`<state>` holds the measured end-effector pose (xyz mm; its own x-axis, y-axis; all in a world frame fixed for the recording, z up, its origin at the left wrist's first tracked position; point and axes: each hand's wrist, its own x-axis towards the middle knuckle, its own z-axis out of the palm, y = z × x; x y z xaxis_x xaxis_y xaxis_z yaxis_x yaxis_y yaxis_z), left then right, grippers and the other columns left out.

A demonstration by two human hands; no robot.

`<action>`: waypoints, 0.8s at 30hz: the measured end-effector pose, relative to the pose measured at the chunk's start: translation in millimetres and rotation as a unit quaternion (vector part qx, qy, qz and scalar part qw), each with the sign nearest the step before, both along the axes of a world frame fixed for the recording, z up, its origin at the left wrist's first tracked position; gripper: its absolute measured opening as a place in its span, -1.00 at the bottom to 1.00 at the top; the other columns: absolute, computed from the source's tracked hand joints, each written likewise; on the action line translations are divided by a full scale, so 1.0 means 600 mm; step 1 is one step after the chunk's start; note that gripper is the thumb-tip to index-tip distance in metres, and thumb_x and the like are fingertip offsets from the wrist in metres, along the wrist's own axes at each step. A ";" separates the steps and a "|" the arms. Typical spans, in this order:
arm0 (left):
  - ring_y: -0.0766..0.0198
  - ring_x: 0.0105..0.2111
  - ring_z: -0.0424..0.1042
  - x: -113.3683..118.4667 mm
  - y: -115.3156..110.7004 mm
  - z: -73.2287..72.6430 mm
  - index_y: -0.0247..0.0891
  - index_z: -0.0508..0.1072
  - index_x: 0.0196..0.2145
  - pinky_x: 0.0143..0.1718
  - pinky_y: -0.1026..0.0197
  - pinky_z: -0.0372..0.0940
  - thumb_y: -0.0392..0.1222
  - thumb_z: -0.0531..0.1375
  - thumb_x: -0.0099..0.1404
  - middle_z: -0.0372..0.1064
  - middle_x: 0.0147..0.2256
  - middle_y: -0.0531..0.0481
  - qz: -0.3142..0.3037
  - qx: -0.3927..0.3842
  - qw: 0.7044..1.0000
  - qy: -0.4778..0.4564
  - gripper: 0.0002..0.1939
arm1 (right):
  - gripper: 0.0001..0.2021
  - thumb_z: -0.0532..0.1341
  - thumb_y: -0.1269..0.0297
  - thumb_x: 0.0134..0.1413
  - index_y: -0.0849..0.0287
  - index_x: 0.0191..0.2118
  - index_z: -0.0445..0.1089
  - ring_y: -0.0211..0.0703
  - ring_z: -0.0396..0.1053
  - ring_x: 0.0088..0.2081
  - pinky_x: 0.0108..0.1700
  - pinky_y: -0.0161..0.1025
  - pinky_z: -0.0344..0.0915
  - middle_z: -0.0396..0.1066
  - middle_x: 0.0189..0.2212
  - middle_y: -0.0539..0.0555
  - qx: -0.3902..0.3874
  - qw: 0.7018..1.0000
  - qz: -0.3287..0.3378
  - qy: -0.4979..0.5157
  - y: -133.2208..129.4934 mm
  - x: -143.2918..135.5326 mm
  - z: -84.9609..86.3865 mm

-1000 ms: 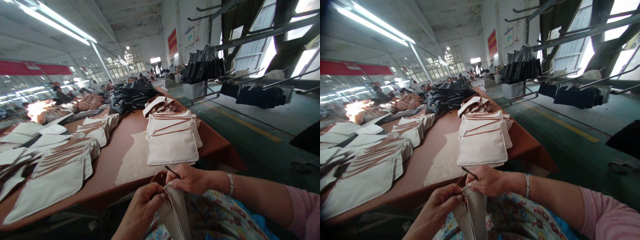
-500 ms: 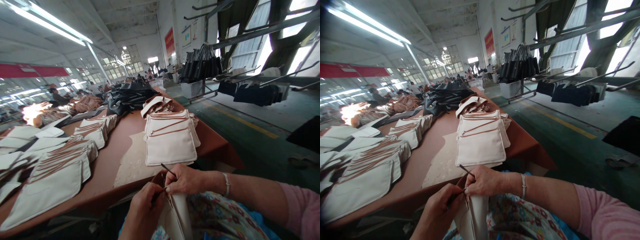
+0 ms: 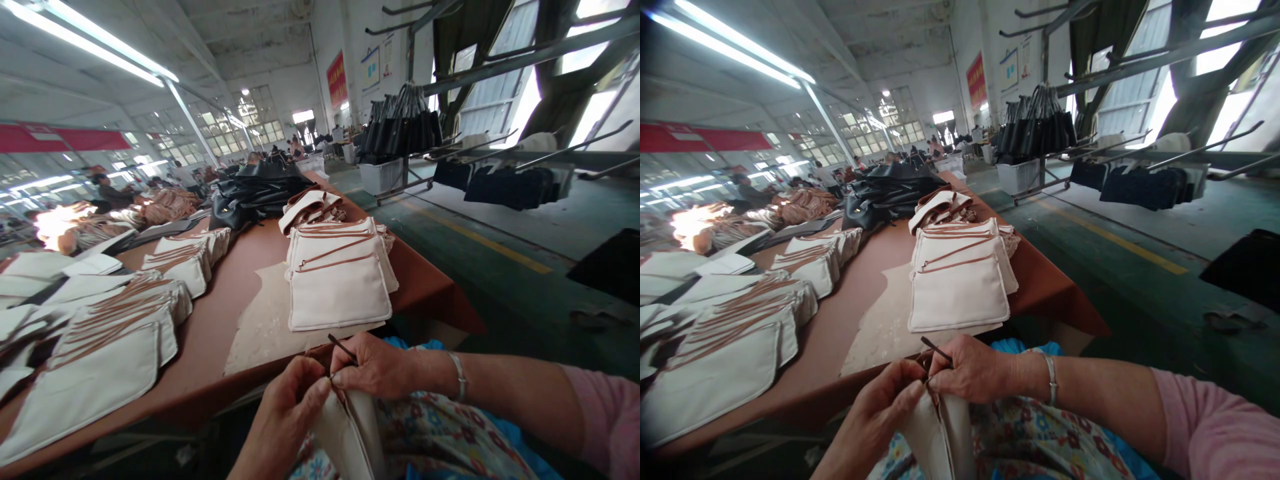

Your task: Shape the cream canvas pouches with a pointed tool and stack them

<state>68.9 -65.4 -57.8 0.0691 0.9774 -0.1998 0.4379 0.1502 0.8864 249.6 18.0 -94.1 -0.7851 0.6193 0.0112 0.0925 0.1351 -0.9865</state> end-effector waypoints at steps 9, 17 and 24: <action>0.28 -0.48 0.19 0.016 -0.007 -0.008 -0.26 0.39 -0.51 -0.47 0.30 0.06 -0.06 0.11 0.31 0.23 -0.52 0.07 0.016 0.052 0.993 0.106 -0.70 | -0.92 0.23 0.38 -0.06 0.28 -0.48 0.42 -0.37 0.14 -0.54 -0.50 -0.41 0.06 0.30 -0.61 -0.08 0.026 0.999 -0.032 -0.009 -0.010 0.002 -0.003; 0.39 -0.56 -0.01 0.025 -0.011 -0.023 -0.29 0.35 -0.49 -0.56 0.35 -0.07 0.06 0.21 0.22 0.10 -0.57 0.15 0.078 -0.070 0.981 -0.165 -0.66 | -0.91 0.26 0.44 -0.18 0.27 -0.43 0.39 -0.39 0.10 -0.56 -0.56 -0.43 0.00 0.27 -0.61 -0.11 -0.010 0.997 -0.070 -0.015 -0.019 0.006 0.008; 0.42 -0.62 0.09 0.031 0.001 -0.021 -0.35 0.44 -0.51 -0.59 0.35 -0.07 0.10 0.34 0.05 0.23 -0.63 0.10 0.086 -0.135 0.981 -0.107 -0.60 | -0.94 0.23 0.48 -0.12 0.28 -0.44 0.45 -0.31 0.28 -0.47 -0.42 -0.39 0.18 0.40 -0.53 -0.03 0.019 0.995 -0.095 0.029 -0.019 0.005 0.001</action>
<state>87.5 -64.7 -70.2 -0.0242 0.8921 -0.4512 0.1931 0.4470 0.8734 252.6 6.4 -93.7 -0.6514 0.7546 0.0789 0.0638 0.1581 -0.9854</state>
